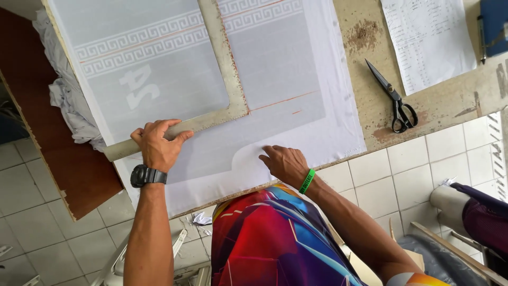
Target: The person uses a large L-shaped ruler and a red marker to draw straight and curved lines on a large piece of white fabric laid on a table. They then use a pair of scissors to cut the fabric along the marked lines.
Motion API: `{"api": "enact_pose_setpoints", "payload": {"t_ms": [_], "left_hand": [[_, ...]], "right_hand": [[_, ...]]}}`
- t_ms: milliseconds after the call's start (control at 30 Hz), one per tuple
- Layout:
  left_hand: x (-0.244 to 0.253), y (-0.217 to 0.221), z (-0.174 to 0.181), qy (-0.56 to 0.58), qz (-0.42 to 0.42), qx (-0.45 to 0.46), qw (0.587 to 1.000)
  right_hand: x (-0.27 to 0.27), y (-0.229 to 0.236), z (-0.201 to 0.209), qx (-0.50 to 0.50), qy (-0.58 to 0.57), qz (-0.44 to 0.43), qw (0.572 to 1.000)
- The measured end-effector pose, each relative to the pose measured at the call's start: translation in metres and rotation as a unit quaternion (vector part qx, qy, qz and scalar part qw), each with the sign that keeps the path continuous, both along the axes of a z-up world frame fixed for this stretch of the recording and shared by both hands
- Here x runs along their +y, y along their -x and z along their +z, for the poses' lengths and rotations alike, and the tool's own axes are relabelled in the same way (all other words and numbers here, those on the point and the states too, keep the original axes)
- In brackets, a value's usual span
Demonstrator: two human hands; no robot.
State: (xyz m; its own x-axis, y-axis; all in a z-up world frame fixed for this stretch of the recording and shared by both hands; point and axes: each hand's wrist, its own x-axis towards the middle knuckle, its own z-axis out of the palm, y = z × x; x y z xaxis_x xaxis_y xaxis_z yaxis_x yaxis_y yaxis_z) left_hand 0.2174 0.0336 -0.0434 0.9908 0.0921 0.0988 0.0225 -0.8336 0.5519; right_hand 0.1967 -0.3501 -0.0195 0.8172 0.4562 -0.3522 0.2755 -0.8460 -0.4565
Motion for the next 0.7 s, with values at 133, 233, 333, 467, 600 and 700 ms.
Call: {"api": "enact_pose_setpoints", "payload": {"t_ms": [133, 233, 333, 467, 600, 700], "left_hand": [[-0.001, -0.005, -0.011, -0.006, -0.004, 0.025, 1.000], [-0.003, -0.007, -0.011, -0.006, -0.007, 0.034, 0.999], [-0.003, -0.009, -0.009, -0.003, -0.003, 0.042, 0.999], [0.002, -0.010, -0.013, -0.003, -0.002, 0.043, 0.999], [0.003, -0.006, -0.027, -0.016, -0.003, 0.039, 0.999], [0.003, 0.000, -0.030, -0.065, -0.002, 0.021, 0.998]], "right_hand": [[0.000, -0.008, 0.000, 0.024, -0.038, -0.025, 0.999], [0.003, -0.018, 0.003, 0.032, -0.049, -0.034, 0.998], [0.004, -0.027, 0.000, 0.031, -0.049, -0.037, 0.998], [0.008, -0.042, -0.002, 0.029, -0.056, -0.046, 0.997], [0.014, -0.054, -0.024, 0.017, -0.053, -0.042, 0.998], [0.029, -0.066, -0.017, -0.029, -0.052, -0.038, 0.997]]}}
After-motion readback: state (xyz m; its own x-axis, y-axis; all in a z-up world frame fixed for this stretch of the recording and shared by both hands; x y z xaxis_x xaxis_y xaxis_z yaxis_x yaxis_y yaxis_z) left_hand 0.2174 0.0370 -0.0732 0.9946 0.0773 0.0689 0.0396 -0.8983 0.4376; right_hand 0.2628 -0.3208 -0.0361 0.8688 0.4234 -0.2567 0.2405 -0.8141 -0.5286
